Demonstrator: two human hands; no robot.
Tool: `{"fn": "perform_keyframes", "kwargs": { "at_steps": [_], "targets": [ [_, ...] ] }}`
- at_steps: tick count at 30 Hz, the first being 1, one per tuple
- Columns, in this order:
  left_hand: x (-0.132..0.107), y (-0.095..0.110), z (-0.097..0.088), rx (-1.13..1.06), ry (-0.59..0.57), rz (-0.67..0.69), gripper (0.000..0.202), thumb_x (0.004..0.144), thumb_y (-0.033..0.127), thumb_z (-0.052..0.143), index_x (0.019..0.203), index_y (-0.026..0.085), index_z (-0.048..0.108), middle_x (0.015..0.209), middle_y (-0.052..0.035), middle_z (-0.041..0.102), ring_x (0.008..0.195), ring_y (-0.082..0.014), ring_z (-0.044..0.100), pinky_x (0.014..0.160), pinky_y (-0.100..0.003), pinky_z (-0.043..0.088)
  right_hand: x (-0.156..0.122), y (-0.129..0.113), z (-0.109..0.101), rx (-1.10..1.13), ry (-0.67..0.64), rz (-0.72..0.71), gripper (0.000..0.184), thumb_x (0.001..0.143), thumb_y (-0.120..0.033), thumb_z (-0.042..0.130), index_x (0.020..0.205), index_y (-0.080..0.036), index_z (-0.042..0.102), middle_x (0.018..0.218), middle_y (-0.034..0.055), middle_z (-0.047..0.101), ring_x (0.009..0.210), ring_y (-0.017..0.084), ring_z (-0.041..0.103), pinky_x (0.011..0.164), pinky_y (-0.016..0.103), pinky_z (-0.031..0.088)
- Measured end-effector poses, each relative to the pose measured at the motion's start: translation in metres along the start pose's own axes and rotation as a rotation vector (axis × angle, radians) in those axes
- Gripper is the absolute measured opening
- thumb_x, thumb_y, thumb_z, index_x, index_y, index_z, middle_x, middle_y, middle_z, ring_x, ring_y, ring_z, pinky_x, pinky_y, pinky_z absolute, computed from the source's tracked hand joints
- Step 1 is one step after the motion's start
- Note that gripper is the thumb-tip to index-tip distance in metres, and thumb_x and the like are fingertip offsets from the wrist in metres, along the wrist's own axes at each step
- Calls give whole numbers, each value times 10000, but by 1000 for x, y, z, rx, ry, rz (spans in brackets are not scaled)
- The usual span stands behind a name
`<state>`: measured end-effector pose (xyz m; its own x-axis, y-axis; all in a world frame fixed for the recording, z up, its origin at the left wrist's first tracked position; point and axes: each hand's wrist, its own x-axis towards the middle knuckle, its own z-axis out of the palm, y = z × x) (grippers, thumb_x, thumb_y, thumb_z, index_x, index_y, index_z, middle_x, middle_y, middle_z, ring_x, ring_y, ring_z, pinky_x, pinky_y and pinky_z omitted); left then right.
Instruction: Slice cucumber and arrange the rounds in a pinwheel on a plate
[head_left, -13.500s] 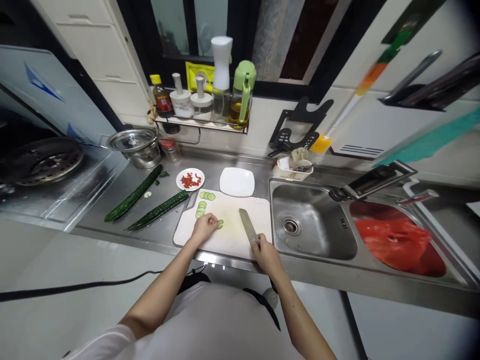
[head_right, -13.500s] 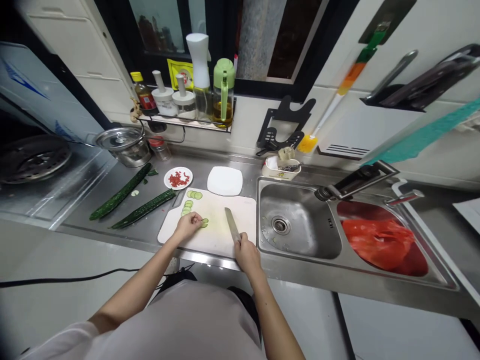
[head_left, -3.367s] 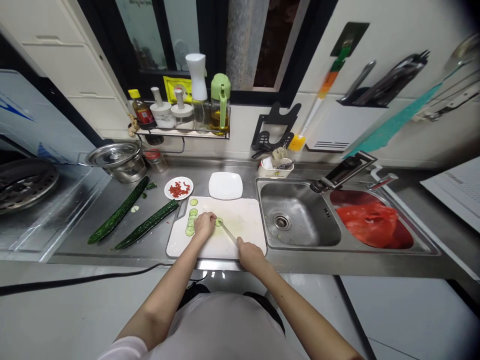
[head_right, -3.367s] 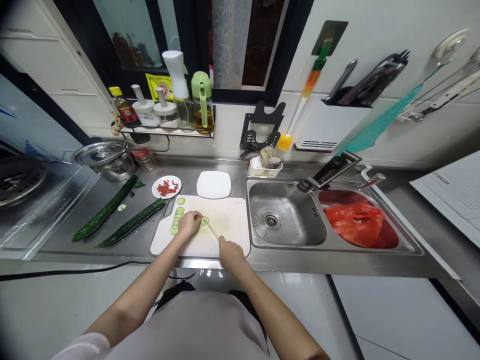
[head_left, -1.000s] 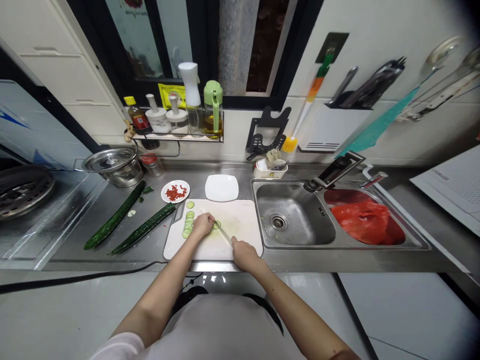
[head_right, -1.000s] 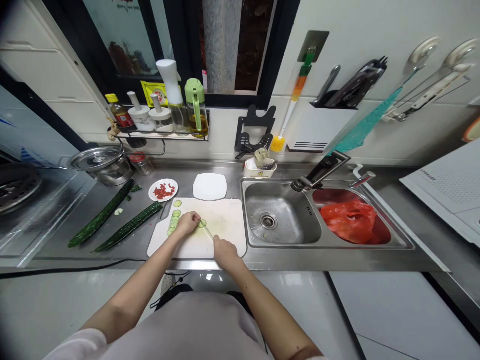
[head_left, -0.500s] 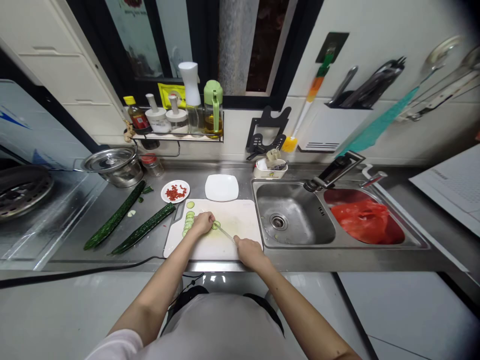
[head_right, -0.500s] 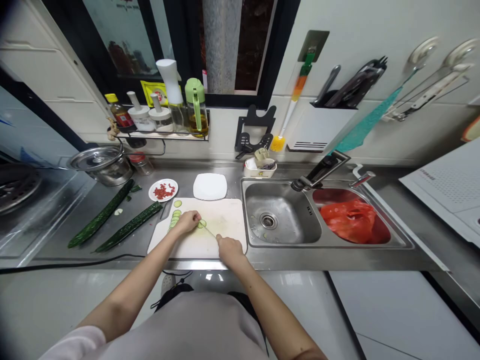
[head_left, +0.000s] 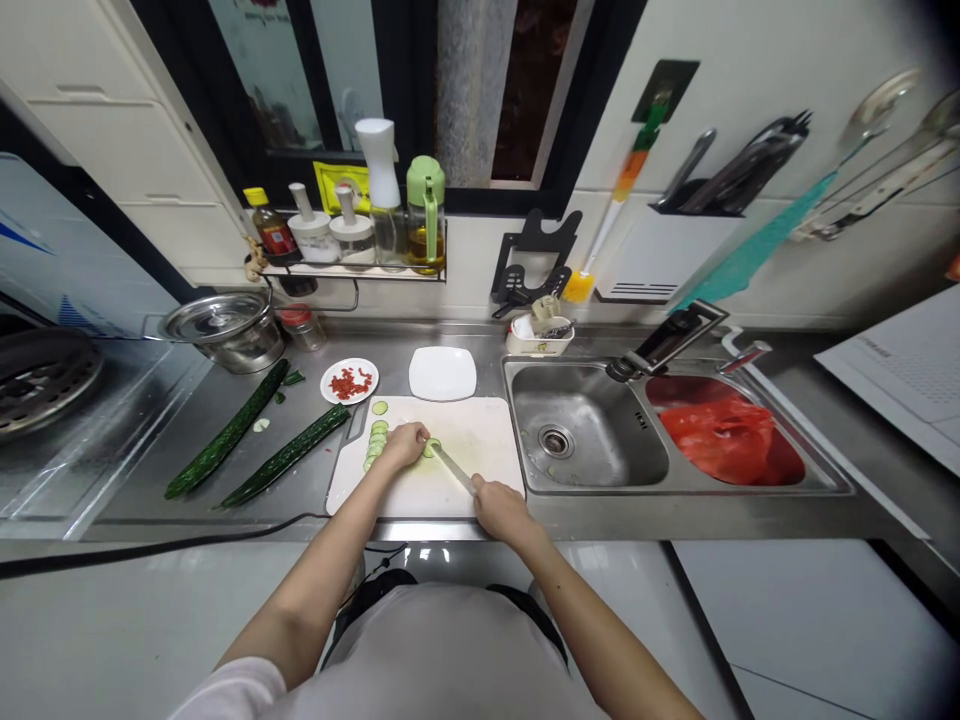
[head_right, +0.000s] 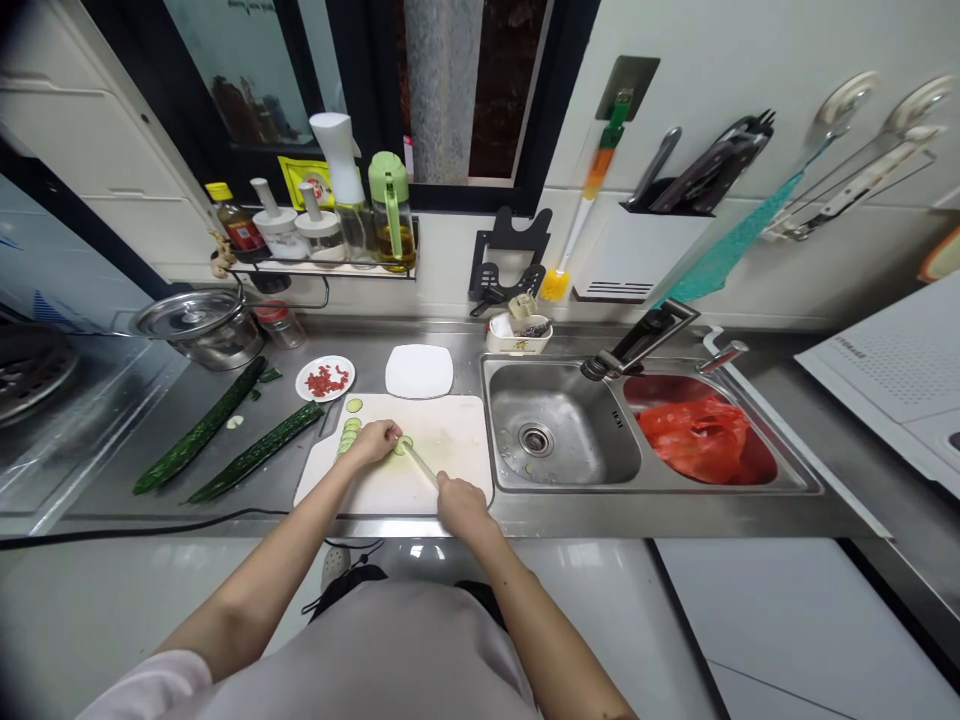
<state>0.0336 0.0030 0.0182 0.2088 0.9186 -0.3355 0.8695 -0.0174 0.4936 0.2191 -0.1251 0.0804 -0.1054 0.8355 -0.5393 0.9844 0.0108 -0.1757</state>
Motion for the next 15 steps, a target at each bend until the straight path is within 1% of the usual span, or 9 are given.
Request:
{"fn": "perform_keyframes", "kwargs": {
  "at_steps": [4,9,12,15],
  "targets": [
    [-1,0,2,-23,1,-23,221,747,135,605,941,217,675,951,-12,728,949,-180,636,870,-285,424,1,1,4,21,5,12,308,904,-127,329,1146,-167,516,1031,149,684,964,252,650,740,328,424],
    [0,2,4,-82,8,-106,200,727,188,642,922,209,680,952,-14,733,879,-172,653,768,-258,445,-5,6,2,43,5,-12,258,929,-184,336,1108,-177,521,1038,130,680,940,232,645,700,290,381],
    [-1,4,5,-93,22,-140,173,727,196,648,895,204,687,962,-24,736,878,-179,657,746,-257,444,-10,14,0,83,11,-20,229,940,-221,350,1087,-185,521,1018,115,679,919,220,639,669,269,345],
    [-4,4,5,-111,41,-164,181,730,192,660,908,201,690,965,-26,738,885,-178,658,751,-256,441,-11,26,0,117,39,-3,216,954,-255,354,1087,-195,514,1018,104,679,920,207,631,658,258,319]
  ]
}}
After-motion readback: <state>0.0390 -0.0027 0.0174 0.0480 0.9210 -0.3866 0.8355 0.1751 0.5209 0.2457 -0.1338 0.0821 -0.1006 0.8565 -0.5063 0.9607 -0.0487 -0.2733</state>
